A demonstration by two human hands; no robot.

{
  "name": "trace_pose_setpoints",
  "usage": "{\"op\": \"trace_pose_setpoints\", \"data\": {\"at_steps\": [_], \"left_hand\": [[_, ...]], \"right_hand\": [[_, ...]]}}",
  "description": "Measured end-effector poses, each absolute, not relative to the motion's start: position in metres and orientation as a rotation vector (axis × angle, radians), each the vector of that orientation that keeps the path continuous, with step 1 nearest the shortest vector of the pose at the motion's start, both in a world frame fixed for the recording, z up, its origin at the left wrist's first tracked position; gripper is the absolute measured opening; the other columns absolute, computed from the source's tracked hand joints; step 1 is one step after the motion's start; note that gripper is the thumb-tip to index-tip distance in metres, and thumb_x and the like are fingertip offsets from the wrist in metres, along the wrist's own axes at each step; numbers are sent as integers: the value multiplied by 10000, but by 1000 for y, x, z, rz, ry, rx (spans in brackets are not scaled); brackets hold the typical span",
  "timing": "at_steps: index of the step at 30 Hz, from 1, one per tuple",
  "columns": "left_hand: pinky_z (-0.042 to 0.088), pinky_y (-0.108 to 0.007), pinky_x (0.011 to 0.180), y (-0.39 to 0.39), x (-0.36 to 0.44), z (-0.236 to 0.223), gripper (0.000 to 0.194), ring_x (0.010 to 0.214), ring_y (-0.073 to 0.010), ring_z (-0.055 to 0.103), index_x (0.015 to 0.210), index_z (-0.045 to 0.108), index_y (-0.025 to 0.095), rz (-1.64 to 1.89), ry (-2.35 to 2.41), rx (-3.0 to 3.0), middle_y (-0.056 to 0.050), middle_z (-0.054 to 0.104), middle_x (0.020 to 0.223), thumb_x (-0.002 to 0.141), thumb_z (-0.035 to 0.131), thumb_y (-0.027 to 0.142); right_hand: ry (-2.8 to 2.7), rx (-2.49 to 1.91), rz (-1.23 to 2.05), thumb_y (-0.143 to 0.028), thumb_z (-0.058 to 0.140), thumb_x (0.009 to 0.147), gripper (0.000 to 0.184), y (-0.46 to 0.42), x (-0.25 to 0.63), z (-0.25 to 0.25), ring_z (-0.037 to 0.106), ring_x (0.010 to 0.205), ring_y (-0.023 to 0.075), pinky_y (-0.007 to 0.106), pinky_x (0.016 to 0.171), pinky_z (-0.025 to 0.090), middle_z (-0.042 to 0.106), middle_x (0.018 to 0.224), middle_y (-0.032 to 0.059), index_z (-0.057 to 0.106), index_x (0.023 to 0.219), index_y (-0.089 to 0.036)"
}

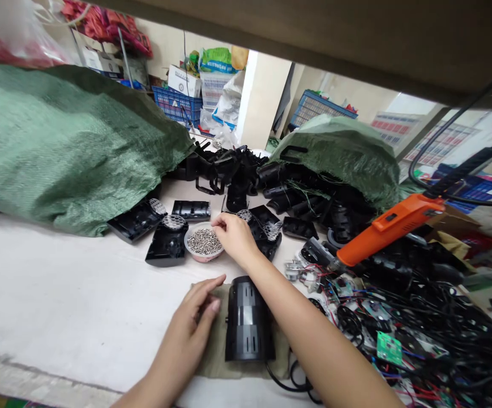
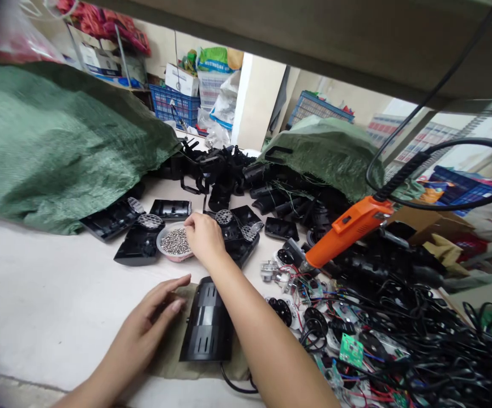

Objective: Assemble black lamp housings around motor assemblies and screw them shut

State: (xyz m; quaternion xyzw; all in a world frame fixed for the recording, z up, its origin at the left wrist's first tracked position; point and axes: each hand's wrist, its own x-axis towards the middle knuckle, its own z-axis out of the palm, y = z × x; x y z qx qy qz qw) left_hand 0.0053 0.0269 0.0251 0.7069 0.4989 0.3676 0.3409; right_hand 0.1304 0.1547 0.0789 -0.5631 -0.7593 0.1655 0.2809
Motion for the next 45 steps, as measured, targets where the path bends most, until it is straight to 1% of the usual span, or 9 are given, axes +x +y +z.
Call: {"op": "trace_pose_setpoints", "data": {"at_steps": [4, 9, 15, 19, 25, 29, 34, 38, 45], "left_hand": [[486, -380, 846, 44, -8, 35, 222, 924, -235, 620, 955, 673, 240, 770, 1302, 2026, -48, 687, 949, 869, 468, 227], [450, -361, 706, 45, -8, 36, 203, 774, -241, 573, 696, 623, 206, 583, 1334, 2168, -42, 596, 752, 843, 489, 169], [437, -383, 723, 43, -10, 33, 202, 787, -251, 557, 762, 570, 207, 552, 1298, 2218, -52, 584, 802, 891, 416, 213], [479, -288, 707, 32, -12, 35, 157, 776, -193, 600, 855, 547, 243, 723, 1184, 2094, -7, 617, 822, 925, 409, 269], [488, -171, 708, 3, -3, 44, 107, 797, -127, 641, 934, 525, 294, 933, 1042, 2125, 42, 654, 867, 913, 473, 202], [500, -194, 734, -1, 0, 42, 152, 816, -141, 644, 960, 531, 283, 946, 1018, 2180, 19, 660, 874, 903, 478, 153], [507, -230, 730, -6, -2, 35, 150, 828, -162, 630, 938, 537, 277, 1004, 1043, 2103, -7, 641, 873, 902, 472, 146], [510, -208, 734, -11, -3, 31, 177, 821, -151, 636, 939, 547, 277, 1042, 1033, 2117, 0, 644, 863, 880, 502, 117], [518, -185, 772, -11, -4, 33, 189, 846, -140, 656, 965, 589, 263, 1111, 1056, 2183, -6, 680, 887, 862, 545, 110]], "right_hand": [[-2004, -1485, 489, -306, 566, 896, 174, 153, 132, 83, 627, 885, 159, 387, 833, 500, 662, 941, 29, 634, 915, -146], [-1913, -1496, 544, -167, 615, 827, 82, 133, 139, 99, 640, 814, 137, 289, 800, 480, 708, 851, -7, 684, 801, -203], [-1711, -1574, 474, -228, 549, 871, 126, 9, 191, 101, 634, 815, 122, 205, 734, 468, 686, 845, -28, 656, 807, -247], [-1543, -1605, 406, -239, 562, 847, 117, -54, 207, 63, 649, 746, 132, 191, 692, 488, 684, 783, -17, 670, 813, -271], [-1457, -1632, 303, -247, 530, 873, 157, -55, 191, 40, 650, 806, 167, 254, 755, 493, 690, 814, 25, 682, 834, -258], [-1515, -1577, 228, -229, 545, 865, 171, -58, 187, 39, 658, 839, 167, 268, 804, 504, 704, 866, 19, 703, 900, -283], [-1438, -1607, 271, -283, 498, 907, 277, -75, 181, 25, 629, 1019, 178, 276, 847, 518, 669, 1096, 27, 660, 1120, -354], [-1481, -1640, 299, -383, 416, 943, 308, -79, 180, 23, 561, 1163, 205, 326, 908, 508, 602, 1258, 16, 603, 1188, -394], [-1491, -1676, 404, -427, 432, 928, 317, -79, 185, 28, 572, 1160, 182, 290, 935, 501, 612, 1255, -1, 597, 1196, -387]]}}
